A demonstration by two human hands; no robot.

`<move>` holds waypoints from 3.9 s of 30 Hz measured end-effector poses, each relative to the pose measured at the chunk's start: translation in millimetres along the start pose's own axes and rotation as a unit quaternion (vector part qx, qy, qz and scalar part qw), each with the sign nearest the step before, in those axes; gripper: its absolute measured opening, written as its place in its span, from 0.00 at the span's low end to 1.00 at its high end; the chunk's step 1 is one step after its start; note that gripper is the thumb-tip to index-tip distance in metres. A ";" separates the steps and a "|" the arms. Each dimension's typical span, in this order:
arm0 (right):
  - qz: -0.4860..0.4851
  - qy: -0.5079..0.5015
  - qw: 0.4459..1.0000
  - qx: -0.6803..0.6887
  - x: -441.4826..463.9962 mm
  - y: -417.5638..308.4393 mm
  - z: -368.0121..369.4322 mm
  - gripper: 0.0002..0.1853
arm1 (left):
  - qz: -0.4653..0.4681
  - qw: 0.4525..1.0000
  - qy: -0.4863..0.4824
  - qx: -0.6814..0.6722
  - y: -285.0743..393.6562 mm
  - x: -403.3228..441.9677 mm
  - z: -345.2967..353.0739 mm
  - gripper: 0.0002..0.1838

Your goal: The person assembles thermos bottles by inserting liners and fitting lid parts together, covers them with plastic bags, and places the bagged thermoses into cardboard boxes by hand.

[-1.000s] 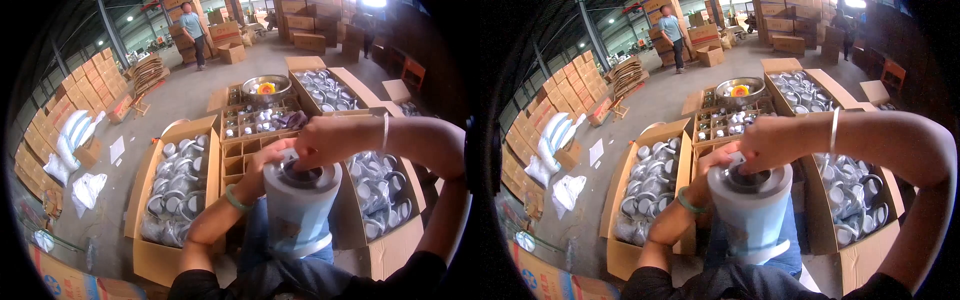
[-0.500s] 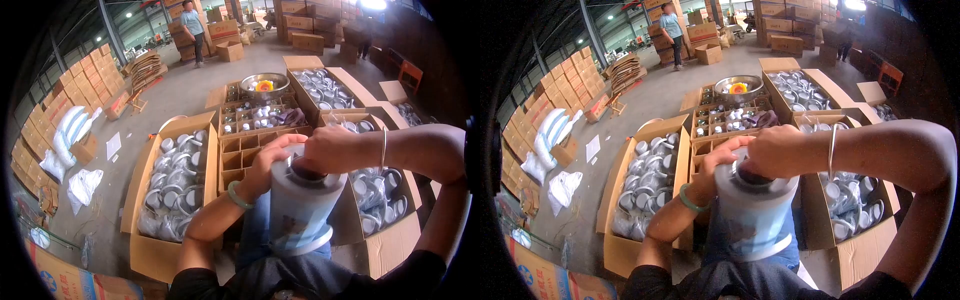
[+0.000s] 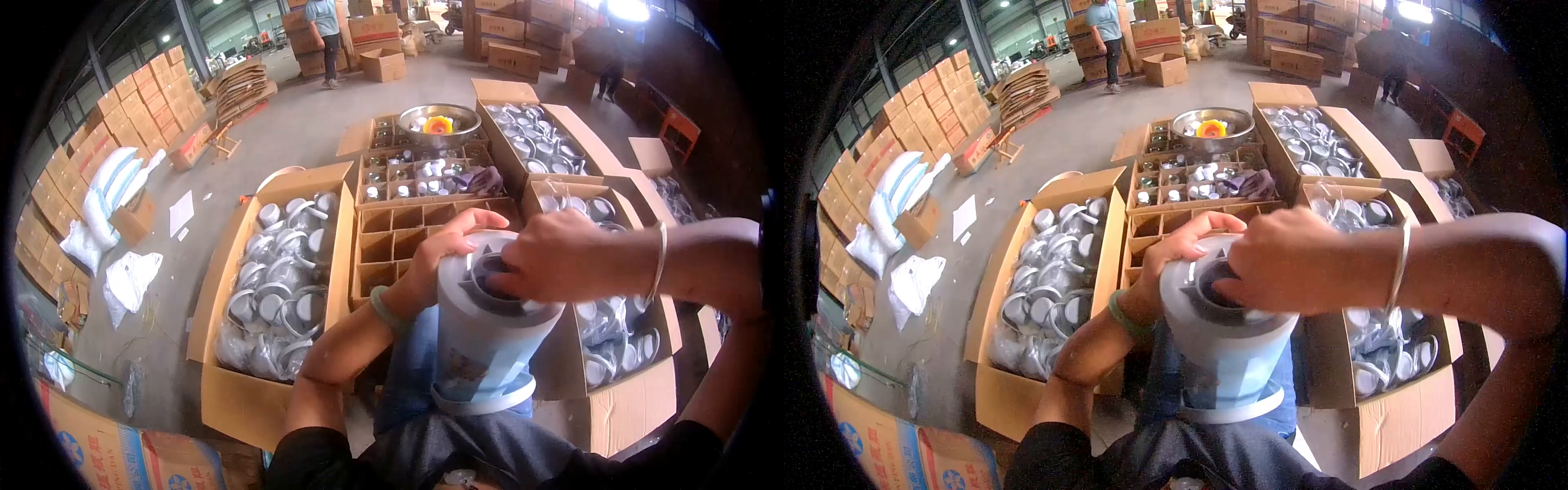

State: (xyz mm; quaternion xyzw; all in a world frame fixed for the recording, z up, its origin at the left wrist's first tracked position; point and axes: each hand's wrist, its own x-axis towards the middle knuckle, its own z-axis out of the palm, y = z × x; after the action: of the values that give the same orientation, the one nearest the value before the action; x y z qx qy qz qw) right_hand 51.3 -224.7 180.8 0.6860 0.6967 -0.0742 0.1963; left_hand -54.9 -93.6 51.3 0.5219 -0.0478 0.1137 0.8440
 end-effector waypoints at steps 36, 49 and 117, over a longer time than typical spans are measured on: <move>-0.041 -0.017 0.995 0.091 27.2 26.8 13.6 0.26 | 0.001 0.996 0.051 0.078 -14.3 20.5 -4.5 0.32; -0.410 0.095 0.907 -0.011 41.8 56.2 0.0 0.17 | -0.012 0.999 0.019 0.046 3.7 11.2 -3.6 0.35; -0.188 -0.159 0.959 0.137 337.8 113.6 293.6 0.21 | -0.003 0.955 0.031 -0.295 -33.3 -29.9 -144.6 0.20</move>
State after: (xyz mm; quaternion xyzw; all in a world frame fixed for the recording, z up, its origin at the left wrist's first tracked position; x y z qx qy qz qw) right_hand 219.8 -15.6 -195.0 0.5421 0.7560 -0.3130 0.1912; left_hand -81.3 16.8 -48.8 0.2461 -0.0516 0.1075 0.9619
